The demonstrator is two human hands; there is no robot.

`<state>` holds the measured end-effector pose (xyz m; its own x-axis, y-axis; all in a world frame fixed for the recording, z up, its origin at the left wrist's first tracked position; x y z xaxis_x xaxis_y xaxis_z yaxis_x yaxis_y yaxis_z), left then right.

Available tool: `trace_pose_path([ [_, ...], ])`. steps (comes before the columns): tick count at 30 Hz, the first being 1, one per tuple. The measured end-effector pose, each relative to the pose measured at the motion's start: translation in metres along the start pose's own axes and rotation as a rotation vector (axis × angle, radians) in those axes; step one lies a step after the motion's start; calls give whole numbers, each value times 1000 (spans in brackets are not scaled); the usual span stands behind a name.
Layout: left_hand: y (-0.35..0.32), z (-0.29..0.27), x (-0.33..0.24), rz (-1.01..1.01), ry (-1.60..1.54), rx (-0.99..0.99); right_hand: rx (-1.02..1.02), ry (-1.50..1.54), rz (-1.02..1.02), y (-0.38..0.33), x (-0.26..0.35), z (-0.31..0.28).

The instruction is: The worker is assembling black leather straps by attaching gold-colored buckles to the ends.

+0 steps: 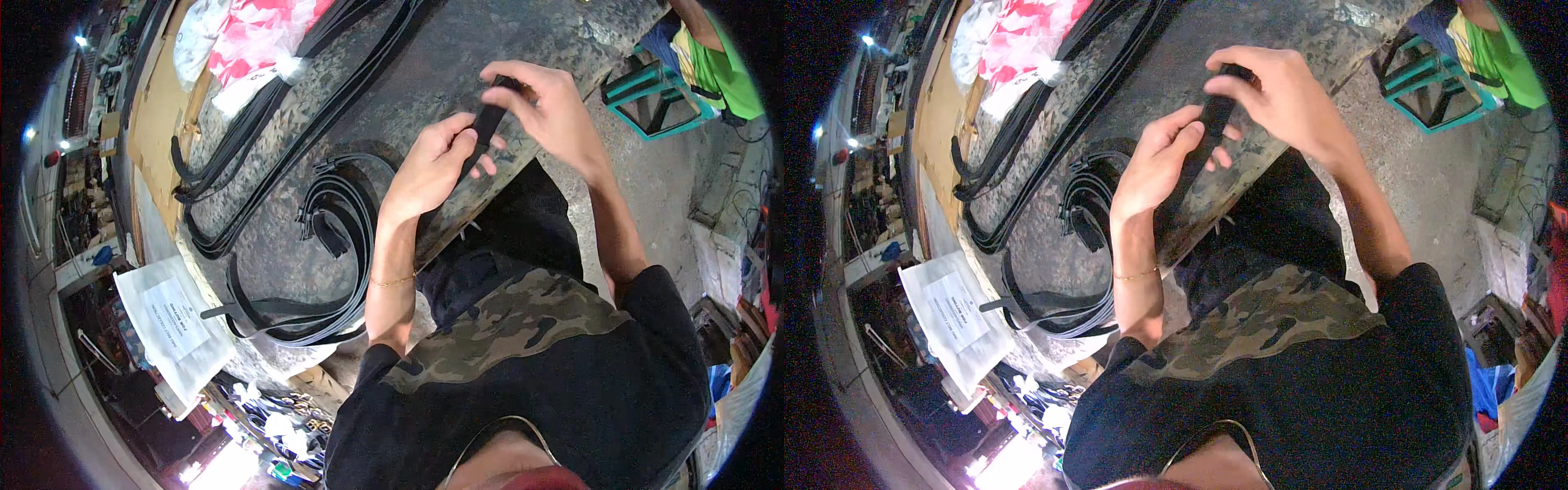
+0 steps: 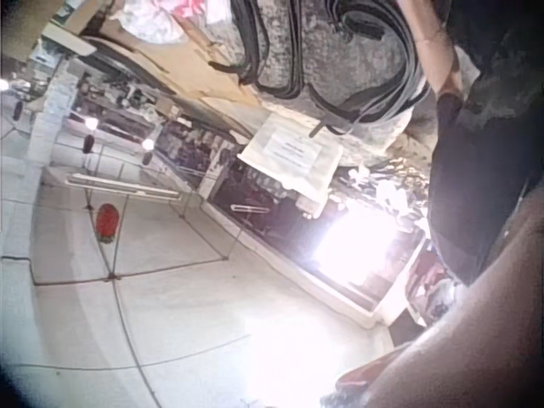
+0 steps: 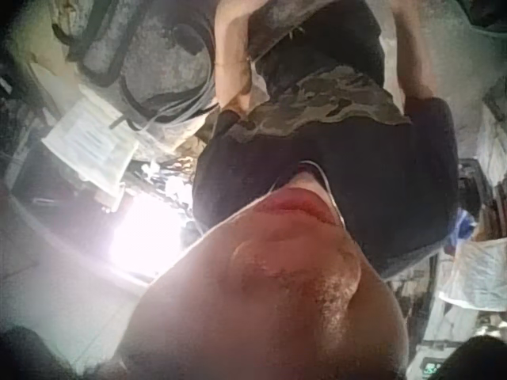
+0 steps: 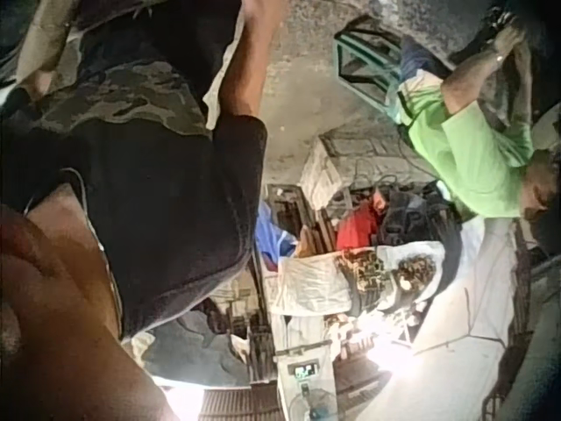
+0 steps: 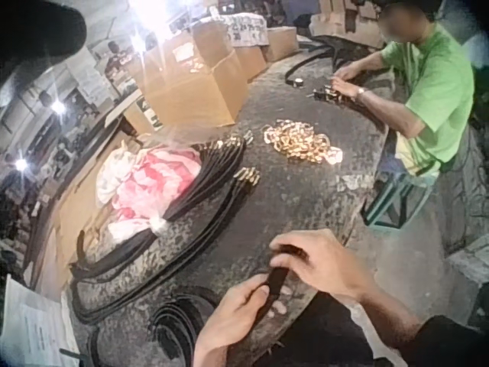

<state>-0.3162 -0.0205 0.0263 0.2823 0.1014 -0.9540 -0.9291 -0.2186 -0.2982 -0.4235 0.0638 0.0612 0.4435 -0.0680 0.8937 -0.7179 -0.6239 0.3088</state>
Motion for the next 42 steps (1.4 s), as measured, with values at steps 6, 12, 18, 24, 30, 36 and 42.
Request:
trace_pose_path([
  [6, -6, 8, -7, 17, 61, -19, -237, 108, 229, -6, -14, -27],
  [12, -11, 10, -9, 33, -63, 23, -133, 124, -38, -17, 11, -4],
  [18, -17, 6, -15, -2, -53, -23, -120, 74, 122, -7, -7, 0],
  [24, -16, 5, -26, 5, -85, 23, -75, 298, 142, -30, 21, -1],
  [30, -27, 24, -33, -38, -119, 65, -248, 228, 258, -33, 5, -25],
  [36, -41, 30, -46, -80, -129, 78, -253, 523, -166, -34, 34, -33],
  [42, -52, 36, -43, -70, -136, 35, -224, 415, 75, -41, 46, -24],
])
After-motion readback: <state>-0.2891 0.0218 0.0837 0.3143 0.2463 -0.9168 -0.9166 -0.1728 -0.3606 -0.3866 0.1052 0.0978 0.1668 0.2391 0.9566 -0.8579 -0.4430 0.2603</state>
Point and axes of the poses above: each hand's wrist, its own y-axis towards the middle knuckle, its own z-axis out of the palm, x = y × z, the point moved 9 cm from there along y, towards the middle knuckle, and after that the axes turned 7 degrees about -x, right-handed, at the moved point
